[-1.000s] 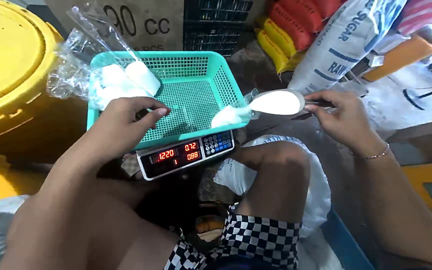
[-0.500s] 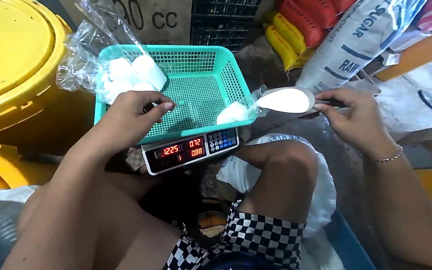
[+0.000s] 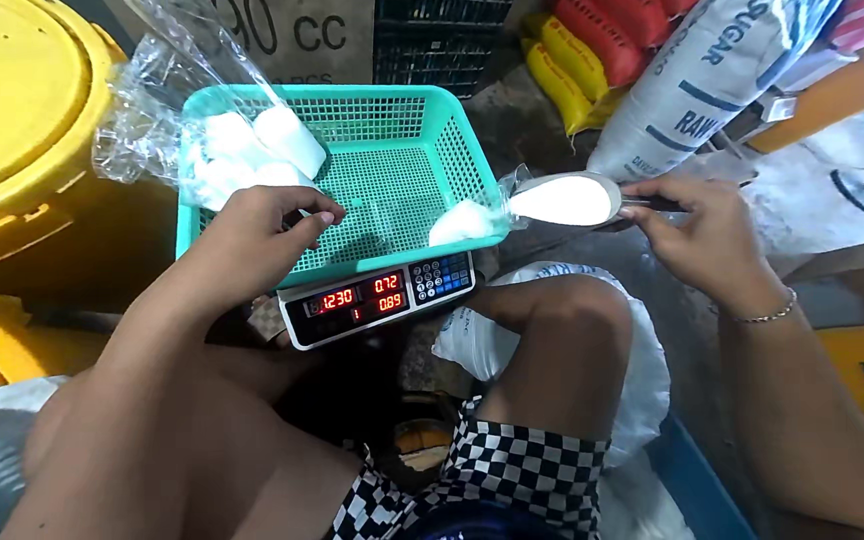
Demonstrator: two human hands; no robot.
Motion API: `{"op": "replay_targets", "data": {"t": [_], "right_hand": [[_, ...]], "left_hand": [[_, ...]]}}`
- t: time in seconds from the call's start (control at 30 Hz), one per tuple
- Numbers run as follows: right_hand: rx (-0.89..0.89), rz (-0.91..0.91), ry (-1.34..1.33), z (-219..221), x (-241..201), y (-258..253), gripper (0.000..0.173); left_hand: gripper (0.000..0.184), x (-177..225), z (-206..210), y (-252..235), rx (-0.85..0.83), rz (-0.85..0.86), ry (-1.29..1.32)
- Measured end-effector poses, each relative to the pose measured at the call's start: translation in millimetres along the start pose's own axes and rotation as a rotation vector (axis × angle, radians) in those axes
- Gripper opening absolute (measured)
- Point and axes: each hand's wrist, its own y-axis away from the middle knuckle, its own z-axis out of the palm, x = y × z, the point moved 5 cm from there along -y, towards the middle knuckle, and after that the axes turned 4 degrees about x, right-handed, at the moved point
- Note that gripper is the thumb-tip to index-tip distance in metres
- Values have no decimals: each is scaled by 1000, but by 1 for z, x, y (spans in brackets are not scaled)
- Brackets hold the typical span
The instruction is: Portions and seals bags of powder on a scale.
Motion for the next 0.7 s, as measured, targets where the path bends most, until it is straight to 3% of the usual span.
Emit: {"op": "replay_targets", "data": {"t": [0.7], "right_hand": [[9,-60,36,-9,-2,-1,27]], "left_hand": [[34,-2,2,1,-70,-71,-40]]}}
